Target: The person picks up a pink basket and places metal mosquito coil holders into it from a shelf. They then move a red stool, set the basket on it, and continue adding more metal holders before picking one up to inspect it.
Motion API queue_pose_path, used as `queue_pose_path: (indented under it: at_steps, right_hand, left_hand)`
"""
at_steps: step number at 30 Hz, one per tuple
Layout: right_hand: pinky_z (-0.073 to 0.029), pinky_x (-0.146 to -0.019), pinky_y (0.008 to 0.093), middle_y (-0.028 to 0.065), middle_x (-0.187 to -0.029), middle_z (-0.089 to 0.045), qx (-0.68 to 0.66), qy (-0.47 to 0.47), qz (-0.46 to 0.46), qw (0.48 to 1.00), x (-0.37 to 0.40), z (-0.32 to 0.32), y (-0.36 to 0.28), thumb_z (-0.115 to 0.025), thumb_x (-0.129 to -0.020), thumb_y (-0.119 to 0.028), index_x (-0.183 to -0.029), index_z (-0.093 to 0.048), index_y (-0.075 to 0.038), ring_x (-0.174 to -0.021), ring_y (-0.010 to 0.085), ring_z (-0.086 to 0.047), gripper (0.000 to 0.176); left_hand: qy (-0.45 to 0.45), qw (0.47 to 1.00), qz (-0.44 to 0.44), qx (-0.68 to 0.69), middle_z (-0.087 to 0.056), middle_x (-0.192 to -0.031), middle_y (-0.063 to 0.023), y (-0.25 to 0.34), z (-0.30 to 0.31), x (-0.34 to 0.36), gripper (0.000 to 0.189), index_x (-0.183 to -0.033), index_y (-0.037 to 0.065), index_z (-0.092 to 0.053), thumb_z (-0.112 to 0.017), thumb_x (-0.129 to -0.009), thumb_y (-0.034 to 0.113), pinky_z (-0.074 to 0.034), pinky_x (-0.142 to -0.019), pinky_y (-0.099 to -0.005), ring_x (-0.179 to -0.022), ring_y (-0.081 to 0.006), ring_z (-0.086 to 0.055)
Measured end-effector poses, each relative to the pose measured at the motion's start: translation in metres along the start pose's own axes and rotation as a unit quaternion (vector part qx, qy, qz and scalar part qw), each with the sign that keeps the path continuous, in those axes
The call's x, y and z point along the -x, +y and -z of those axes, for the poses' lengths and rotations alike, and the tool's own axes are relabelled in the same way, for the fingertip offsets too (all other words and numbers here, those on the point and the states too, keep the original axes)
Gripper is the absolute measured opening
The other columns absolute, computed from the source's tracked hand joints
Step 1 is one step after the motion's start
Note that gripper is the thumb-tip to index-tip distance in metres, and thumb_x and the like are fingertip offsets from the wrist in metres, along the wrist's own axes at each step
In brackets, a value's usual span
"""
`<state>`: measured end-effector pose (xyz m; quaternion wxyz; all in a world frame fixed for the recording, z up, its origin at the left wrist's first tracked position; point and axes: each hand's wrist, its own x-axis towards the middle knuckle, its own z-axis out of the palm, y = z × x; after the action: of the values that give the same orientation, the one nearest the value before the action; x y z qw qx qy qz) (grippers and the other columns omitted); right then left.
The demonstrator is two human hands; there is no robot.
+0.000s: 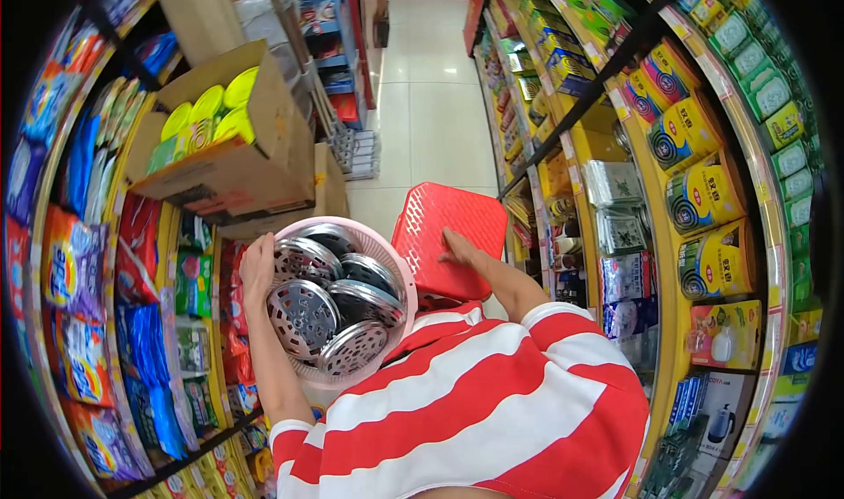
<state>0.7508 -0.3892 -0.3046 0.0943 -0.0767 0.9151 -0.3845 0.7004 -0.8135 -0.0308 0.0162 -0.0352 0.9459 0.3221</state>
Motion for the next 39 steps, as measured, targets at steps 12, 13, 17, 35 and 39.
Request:
queue_pose_path:
  at_steps: [12,13,17,35,39]
  right_hand:
    - [-0.043,-0.067,0.0432,0.0170,-0.081,-0.053,0.007,0.120,-0.146,0.982,-0.108,0.118,0.052,-0.081,-0.060,-0.025,-0.091,-0.039,-0.005,-0.079,0.0360,-0.053,0.056]
    - [-0.043,-0.066,0.0434,0.0169,-0.081,-0.053,0.010,0.133,-0.150,0.980,-0.119,0.128,0.058,-0.081,-0.060,-0.026,-0.090,-0.039,-0.006,-0.079,0.0363,-0.053,0.056]
    - [-0.042,-0.063,0.0447,0.0167,-0.077,-0.052,0.013,0.181,-0.183,0.966,-0.159,0.155,0.074,-0.081,-0.059,-0.027,-0.087,-0.039,-0.006,-0.074,0.0380,-0.052,0.054]
    - [-0.041,-0.063,0.0422,0.0138,-0.073,-0.050,-0.059,0.287,-0.228,0.928,-0.340,0.265,0.148,-0.079,-0.061,-0.020,-0.080,-0.041,-0.006,-0.073,0.0329,-0.050,0.045]
    - [-0.041,-0.063,0.0432,0.0135,-0.072,-0.050,-0.059,0.265,-0.224,0.936,-0.381,0.279,0.159,-0.079,-0.060,-0.016,-0.080,-0.040,-0.005,-0.073,0.0333,-0.050,0.045]
  left_hand:
    - [-0.102,0.984,-0.146,-0.006,-0.063,-0.083,-0.0168,0.137,-0.084,-0.221,0.047,-0.089,0.007,-0.064,-0.039,-0.084,0.047,-0.042,-0.076,-0.0411,-0.085,-0.0355,-0.059]
    - [-0.124,0.980,-0.155,-0.006,-0.063,-0.084,-0.0176,0.149,-0.091,-0.243,0.048,-0.092,0.008,-0.065,-0.040,-0.084,0.048,-0.042,-0.077,-0.0413,-0.087,-0.0361,-0.058]
    - [-0.145,0.971,-0.187,-0.035,-0.063,-0.083,-0.0182,0.195,-0.117,-0.325,0.048,-0.088,0.006,-0.064,-0.040,-0.083,0.047,-0.042,-0.077,-0.0419,-0.087,-0.0376,-0.058]
    - [-0.210,0.944,-0.251,-0.051,-0.062,-0.081,-0.0191,0.322,-0.236,-0.539,0.049,-0.089,0.005,-0.063,-0.038,-0.085,0.047,-0.042,-0.075,-0.0424,-0.085,-0.0386,-0.057]
    - [-0.206,0.954,-0.208,-0.057,-0.062,-0.082,-0.0189,0.324,-0.242,-0.569,0.049,-0.089,0.006,-0.063,-0.038,-0.085,0.048,-0.042,-0.075,-0.0423,-0.086,-0.0383,-0.057]
